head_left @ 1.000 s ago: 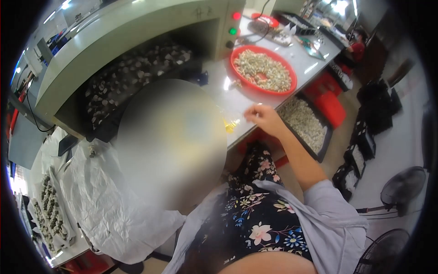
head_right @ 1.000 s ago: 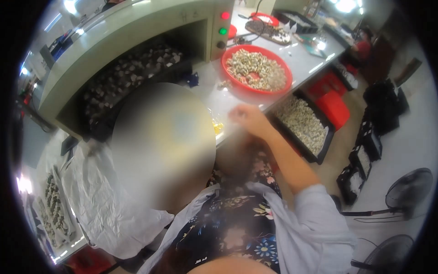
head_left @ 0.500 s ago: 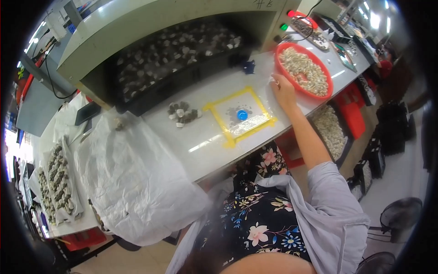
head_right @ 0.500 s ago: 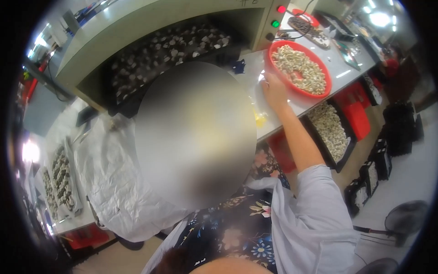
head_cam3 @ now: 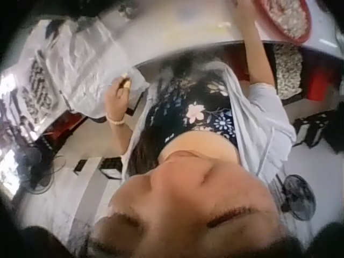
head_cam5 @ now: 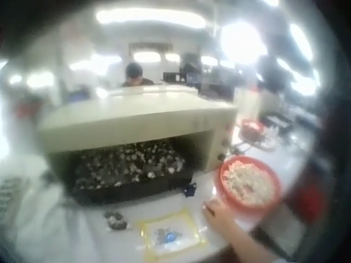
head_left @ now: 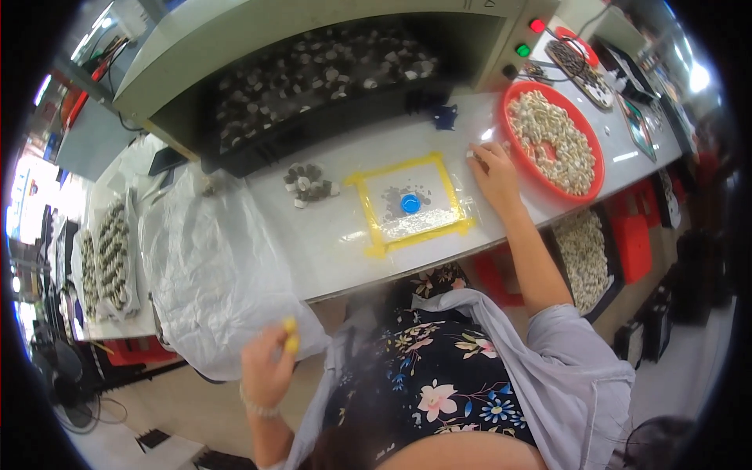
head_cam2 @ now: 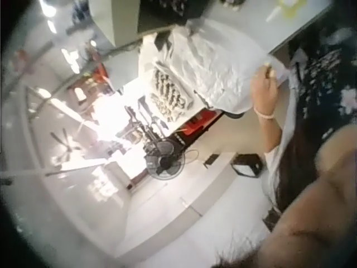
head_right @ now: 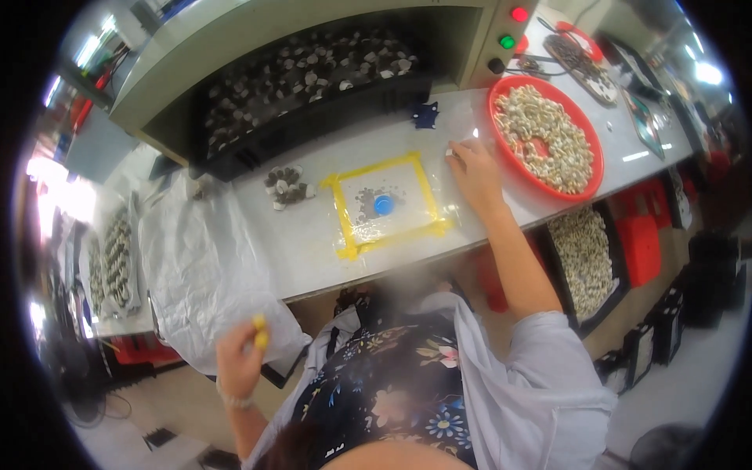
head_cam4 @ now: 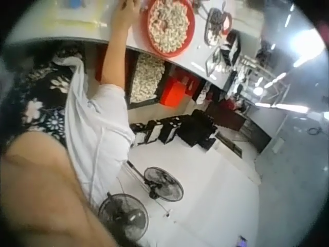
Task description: The person assembles small plastic components by hand, placing white caps onto gray housings at a workbench.
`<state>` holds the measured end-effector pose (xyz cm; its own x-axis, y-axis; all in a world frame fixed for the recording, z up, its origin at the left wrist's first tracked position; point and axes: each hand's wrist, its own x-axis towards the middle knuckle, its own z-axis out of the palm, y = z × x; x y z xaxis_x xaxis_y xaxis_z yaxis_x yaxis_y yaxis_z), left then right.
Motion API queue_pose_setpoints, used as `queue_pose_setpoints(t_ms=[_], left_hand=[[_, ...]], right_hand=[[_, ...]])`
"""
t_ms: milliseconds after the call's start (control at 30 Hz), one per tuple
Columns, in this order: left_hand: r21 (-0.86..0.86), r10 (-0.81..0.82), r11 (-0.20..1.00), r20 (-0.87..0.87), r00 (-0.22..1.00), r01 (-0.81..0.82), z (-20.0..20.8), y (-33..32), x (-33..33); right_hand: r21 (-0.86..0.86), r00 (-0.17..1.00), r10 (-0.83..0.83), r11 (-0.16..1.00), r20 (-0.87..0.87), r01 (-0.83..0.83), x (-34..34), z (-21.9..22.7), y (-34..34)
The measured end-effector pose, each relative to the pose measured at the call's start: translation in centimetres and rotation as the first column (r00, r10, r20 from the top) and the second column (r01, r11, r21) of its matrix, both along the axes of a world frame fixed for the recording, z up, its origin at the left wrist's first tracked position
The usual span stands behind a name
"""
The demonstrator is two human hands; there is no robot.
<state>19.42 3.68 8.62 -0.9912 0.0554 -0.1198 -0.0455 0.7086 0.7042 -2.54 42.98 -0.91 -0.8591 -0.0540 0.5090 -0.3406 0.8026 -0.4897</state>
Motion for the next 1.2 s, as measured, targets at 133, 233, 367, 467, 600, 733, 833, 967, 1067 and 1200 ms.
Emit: queue_pose_setpoints(t_ms=[133, 233, 367, 467, 600, 733, 833, 967, 1067, 1200], left_hand=[[-0.239, -0.095, 0.971, -0.507, 0.857, -0.033, -2.3, 6.5, -11.1], [-0.445, -0.201, 0.892, -0.542, 0.816, -0.076, -4.5, 8.0, -16.4], [-0.589, -0.283, 0.808, -0.427, 0.859, -0.027, -7.4, 7.5, -19.2], [-0.607, -0.290, 0.795, -0.376, 0.880, 0.003, -7.6, 7.8, -19.6], [-0.438, -0.222, 0.899, -0.459, 0.860, -0.002, -5.0, 9.0, -17.6], [0.654, 0.203, 0.755, -0.164, 0.965, -0.048, -6.7, 11.1, -14.8], [0.907, 0.171, 0.384, 0.112, 0.979, -0.171, -7.7, 12.6, -12.8], [0.942, 0.107, 0.192, 0.258, 0.960, -0.275, -9.4, 13.3, -12.2], [0.953, 0.143, 0.189, 0.211, 0.967, -0.236, -9.6, 13.2, -12.0], [0.951, 0.122, 0.158, 0.250, 0.960, -0.268, -9.3, 13.1, -12.1]], right_hand=[[-0.058, 0.999, -0.001, 0.998, 0.051, 0.004, 0.1, -0.6, -0.2], [-0.121, 0.995, 0.055, 0.992, 0.087, -0.044, 0.2, -0.3, -0.7], [-0.182, 0.989, 0.097, 0.980, 0.109, -0.076, 0.3, -0.3, -0.1], [-0.268, 0.979, 0.118, 0.961, 0.167, -0.070, 0.5, 0.2, -0.1], [-0.374, 0.959, 0.174, 0.924, 0.223, -0.080, 0.8, 1.0, -0.3], [-0.411, 0.915, 0.268, 0.902, 0.301, -0.130, 1.4, 1.8, -0.7], [-0.455, 0.847, 0.432, 0.850, 0.312, -0.266, 2.3, 2.4, -2.6], [-0.332, 0.789, 0.552, 0.822, 0.270, -0.462, 2.4, 2.9, -5.1], [-0.223, 0.756, 0.591, 0.806, 0.281, -0.548, 1.8, 3.3, -6.3], [-0.072, 0.750, 0.597, 0.793, 0.285, -0.604, 1.3, 3.5, -7.4]])
